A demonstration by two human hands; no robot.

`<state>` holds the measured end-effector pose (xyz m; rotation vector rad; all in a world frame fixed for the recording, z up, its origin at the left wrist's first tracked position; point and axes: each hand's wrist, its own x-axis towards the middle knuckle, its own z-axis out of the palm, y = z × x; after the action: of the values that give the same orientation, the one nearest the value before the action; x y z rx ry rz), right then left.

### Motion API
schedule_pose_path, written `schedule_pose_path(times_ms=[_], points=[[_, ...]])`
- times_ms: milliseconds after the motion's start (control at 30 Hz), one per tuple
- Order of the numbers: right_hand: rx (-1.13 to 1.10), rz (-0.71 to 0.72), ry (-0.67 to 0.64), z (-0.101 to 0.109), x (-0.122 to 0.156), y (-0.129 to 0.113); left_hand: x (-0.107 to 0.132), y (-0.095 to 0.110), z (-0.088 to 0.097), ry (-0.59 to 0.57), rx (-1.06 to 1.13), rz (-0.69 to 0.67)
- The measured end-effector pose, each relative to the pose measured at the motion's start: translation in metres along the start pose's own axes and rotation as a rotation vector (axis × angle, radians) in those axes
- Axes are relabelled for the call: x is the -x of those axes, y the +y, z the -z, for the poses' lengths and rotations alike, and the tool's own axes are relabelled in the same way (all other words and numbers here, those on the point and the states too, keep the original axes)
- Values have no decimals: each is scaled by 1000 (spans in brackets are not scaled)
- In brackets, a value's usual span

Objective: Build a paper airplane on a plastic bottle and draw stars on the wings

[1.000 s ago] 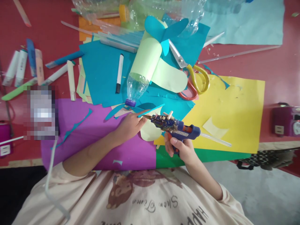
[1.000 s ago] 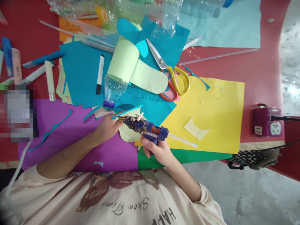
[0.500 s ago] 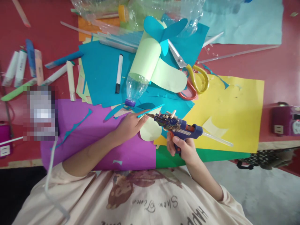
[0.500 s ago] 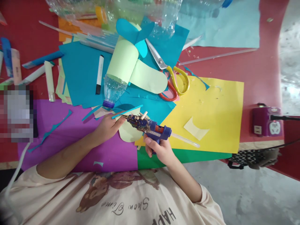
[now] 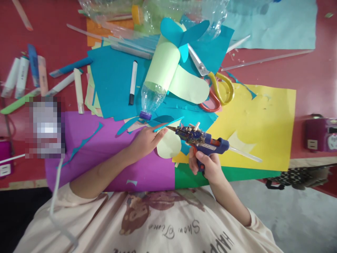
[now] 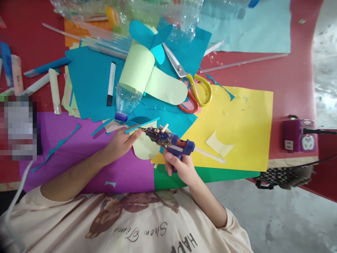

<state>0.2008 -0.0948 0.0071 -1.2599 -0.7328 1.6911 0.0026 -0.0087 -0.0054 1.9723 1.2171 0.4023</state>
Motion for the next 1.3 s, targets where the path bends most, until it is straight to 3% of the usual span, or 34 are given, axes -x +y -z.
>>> schedule_pose_path(times_ms=[1300], points=[[17,15,69,8,2,0,0,4,3,-9,57,25]])
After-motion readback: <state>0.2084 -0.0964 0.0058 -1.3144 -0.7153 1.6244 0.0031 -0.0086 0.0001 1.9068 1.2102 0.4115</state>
